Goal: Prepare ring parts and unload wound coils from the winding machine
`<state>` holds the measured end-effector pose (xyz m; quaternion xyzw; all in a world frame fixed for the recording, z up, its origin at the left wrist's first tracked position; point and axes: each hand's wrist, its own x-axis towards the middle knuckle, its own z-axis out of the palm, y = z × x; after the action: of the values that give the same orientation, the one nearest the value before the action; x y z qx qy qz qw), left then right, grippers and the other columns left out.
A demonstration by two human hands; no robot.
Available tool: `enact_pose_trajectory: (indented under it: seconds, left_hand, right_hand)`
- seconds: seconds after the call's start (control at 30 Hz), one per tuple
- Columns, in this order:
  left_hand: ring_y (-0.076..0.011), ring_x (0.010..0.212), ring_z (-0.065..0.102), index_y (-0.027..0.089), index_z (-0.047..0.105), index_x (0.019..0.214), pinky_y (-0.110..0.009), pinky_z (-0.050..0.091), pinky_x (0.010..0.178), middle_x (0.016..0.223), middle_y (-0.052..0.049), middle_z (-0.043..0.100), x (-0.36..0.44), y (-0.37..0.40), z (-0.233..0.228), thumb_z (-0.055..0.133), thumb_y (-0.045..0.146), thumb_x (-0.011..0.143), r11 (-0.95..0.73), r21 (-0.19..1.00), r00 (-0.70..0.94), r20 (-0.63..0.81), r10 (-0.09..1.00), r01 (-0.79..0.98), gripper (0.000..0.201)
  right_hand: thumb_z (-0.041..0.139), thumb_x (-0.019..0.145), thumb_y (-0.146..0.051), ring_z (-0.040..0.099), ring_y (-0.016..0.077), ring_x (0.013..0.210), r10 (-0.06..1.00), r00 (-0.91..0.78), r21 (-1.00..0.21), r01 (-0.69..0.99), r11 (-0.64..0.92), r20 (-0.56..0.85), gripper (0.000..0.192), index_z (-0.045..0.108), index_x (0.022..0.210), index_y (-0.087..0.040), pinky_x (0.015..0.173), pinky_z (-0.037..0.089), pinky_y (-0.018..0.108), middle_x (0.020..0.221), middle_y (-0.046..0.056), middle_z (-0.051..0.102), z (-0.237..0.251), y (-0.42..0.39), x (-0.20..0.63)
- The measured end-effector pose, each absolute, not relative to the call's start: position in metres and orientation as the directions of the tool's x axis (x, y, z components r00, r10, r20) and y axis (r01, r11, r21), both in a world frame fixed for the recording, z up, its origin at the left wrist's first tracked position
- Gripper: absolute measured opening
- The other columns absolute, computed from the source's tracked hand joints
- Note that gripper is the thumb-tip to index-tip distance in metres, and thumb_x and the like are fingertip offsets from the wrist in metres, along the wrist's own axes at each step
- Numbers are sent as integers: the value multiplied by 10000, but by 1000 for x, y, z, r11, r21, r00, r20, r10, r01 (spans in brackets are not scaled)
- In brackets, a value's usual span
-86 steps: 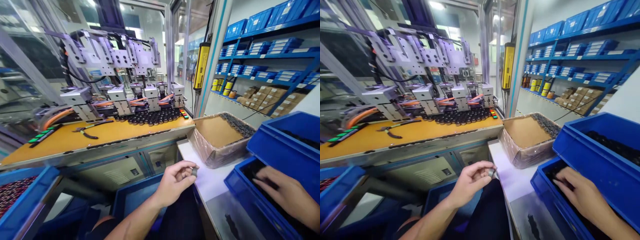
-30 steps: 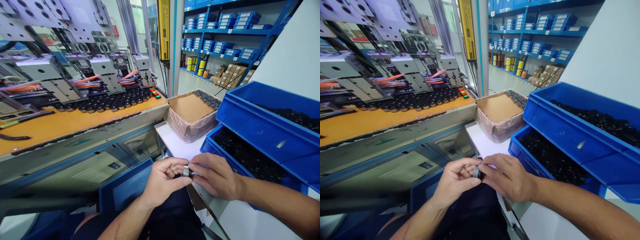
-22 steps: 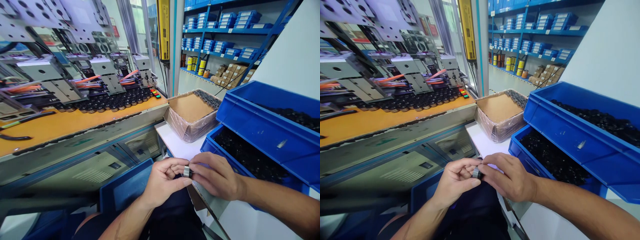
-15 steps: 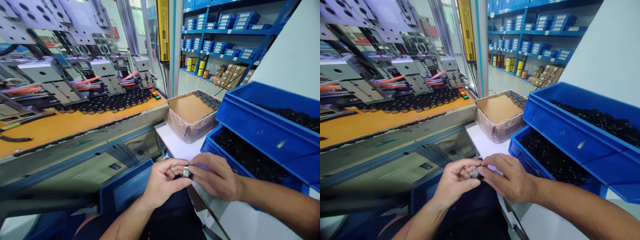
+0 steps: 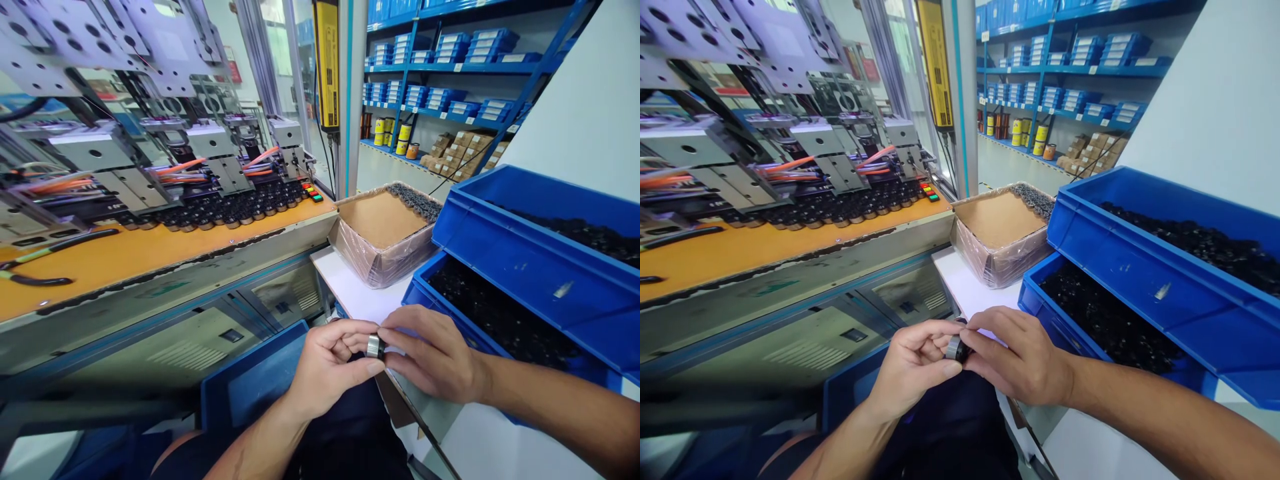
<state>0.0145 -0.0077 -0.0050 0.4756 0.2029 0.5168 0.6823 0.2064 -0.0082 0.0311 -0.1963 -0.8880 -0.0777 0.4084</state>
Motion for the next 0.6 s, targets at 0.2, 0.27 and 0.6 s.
enact_pose_trajectory:
  seconds: [0.2, 0.27, 0.6]
  left_hand:
    - [-199, 795, 750, 178, 782, 943, -308, 611, 761, 857, -82, 802, 13, -8, -4, 882, 135, 601, 8, 877, 352, 184, 918, -480, 359]
    - [-201, 787, 751, 165, 782, 932, -309, 615, 753, 851, -92, 801, 13, -8, -4, 885, 135, 592, 4, 881, 345, 181, 921, -473, 357]
    - [-185, 792, 758, 188, 789, 939, -268, 610, 754, 855, -68, 807, 14, -10, 0, 859, 66, 605, 23, 866, 371, 190, 909, -499, 363]
  right_hand:
    - [627, 883, -88, 630, 202, 915, 266, -588, -27, 383, 923, 764, 212, 613, 1088, -37, 742, 594, 339, 959, 154, 637, 29, -9, 206]
    - [627, 884, -84, 631, 205, 931, 267, -591, -26, 384, 923, 762, 221, 611, 1099, -38, 743, 593, 338, 973, 158, 636, 28, -10, 206]
    - [623, 893, -73, 619, 203, 940, 263, -594, -36, 365, 930, 761, 198, 615, 1087, -29, 741, 585, 338, 985, 162, 636, 29, -9, 206]
